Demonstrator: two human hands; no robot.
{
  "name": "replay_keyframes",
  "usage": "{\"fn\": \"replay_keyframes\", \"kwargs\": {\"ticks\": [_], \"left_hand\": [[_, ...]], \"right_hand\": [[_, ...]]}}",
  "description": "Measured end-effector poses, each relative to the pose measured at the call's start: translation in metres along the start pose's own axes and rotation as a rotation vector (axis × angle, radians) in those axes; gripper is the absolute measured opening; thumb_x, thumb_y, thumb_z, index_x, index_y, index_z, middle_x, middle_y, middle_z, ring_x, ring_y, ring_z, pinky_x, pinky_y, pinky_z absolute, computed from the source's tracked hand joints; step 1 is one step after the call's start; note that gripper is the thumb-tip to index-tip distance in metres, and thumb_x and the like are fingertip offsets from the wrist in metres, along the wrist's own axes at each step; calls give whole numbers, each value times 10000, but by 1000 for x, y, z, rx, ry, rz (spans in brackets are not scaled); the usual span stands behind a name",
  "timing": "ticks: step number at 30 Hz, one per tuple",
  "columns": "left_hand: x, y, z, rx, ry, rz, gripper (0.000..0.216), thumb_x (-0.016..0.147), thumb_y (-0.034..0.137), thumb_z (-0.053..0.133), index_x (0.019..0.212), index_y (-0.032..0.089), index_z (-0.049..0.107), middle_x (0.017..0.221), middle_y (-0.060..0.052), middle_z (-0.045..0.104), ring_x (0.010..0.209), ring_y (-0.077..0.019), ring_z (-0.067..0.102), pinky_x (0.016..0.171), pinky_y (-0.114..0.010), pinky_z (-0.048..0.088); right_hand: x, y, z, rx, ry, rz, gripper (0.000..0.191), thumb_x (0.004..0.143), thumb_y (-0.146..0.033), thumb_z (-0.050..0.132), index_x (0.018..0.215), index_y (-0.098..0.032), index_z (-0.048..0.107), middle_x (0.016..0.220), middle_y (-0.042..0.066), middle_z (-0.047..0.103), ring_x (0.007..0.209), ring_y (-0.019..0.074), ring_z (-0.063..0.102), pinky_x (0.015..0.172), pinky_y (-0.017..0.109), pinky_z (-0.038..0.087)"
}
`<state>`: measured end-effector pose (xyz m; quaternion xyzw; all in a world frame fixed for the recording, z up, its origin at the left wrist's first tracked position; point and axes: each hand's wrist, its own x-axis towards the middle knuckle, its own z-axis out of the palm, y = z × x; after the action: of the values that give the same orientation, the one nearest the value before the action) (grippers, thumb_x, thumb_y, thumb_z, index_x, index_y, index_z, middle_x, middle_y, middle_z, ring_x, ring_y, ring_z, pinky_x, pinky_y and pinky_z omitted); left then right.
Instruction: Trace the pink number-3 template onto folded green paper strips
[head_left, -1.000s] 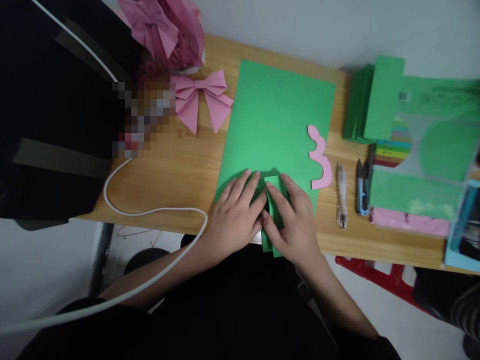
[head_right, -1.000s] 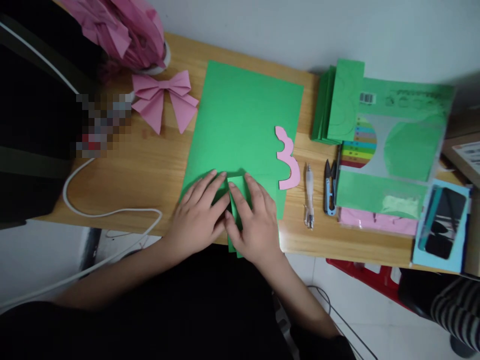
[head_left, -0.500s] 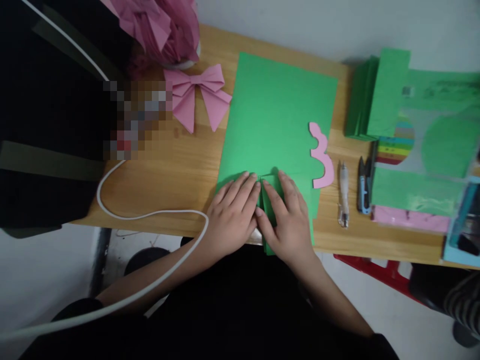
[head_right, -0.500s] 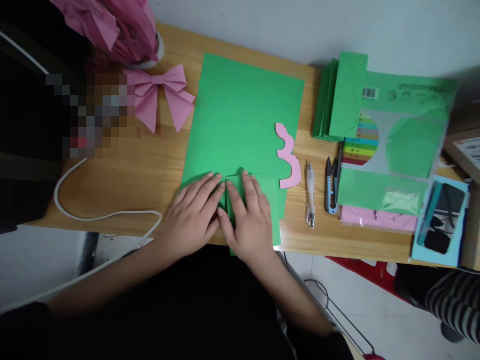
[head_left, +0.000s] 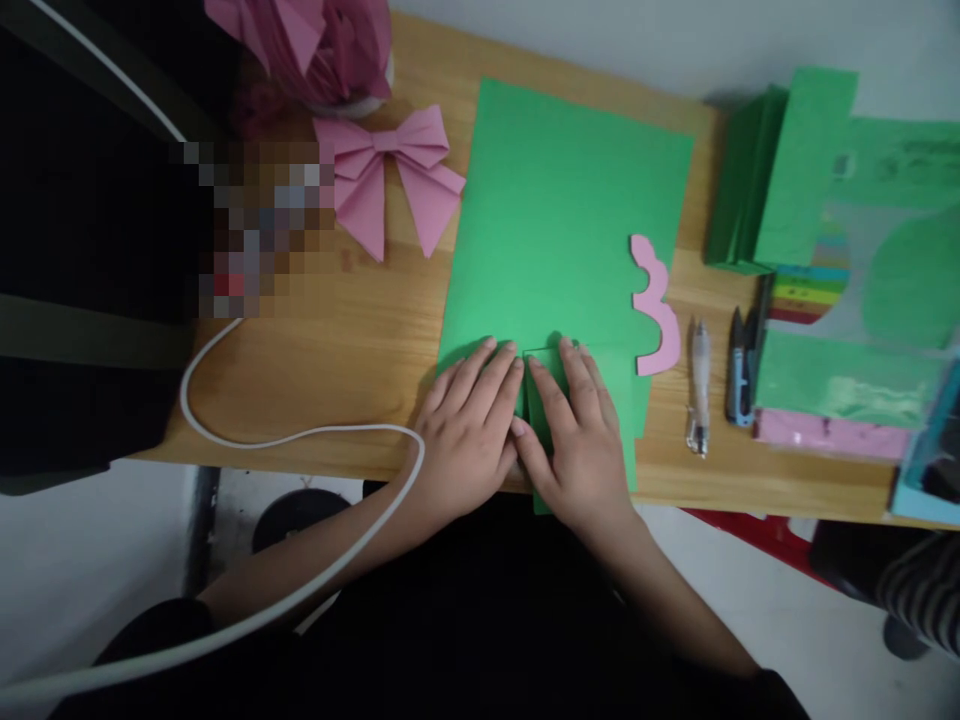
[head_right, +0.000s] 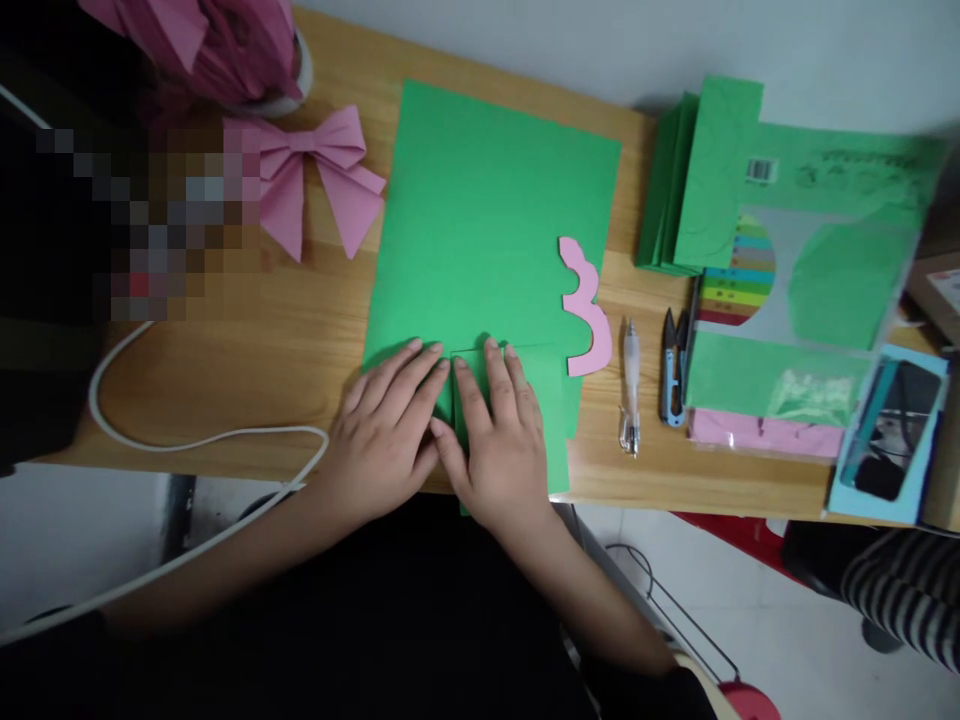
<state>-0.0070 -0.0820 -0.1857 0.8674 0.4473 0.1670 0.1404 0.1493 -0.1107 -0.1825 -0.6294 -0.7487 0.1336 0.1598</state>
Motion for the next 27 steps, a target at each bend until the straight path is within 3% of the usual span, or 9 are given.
{"fn": "replay_keyframes", "kwargs": {"ticks": [18,27], "left_hand": [[1,0,0,14,18,2,447,980,244,410,1362,58,549,1452,-150,539,1373,-291,461,1106,-418,360],[0,-2,3,-20,52,15,432,966,243,439,1335,60,567,1423,-180,552,1351,-312,477,1080,-442,388]], "right_hand": [[0,3,-1,-16,-12,-37,524,984,-406,447,1436,-141,457,1550,210,391,1481,350,307,1141,583,377],[-1,4,1,-8,-3,-39,576,980,-400,455,1502,-171,369,1571,181,372,1487,340,298,1141,596,371]]}}
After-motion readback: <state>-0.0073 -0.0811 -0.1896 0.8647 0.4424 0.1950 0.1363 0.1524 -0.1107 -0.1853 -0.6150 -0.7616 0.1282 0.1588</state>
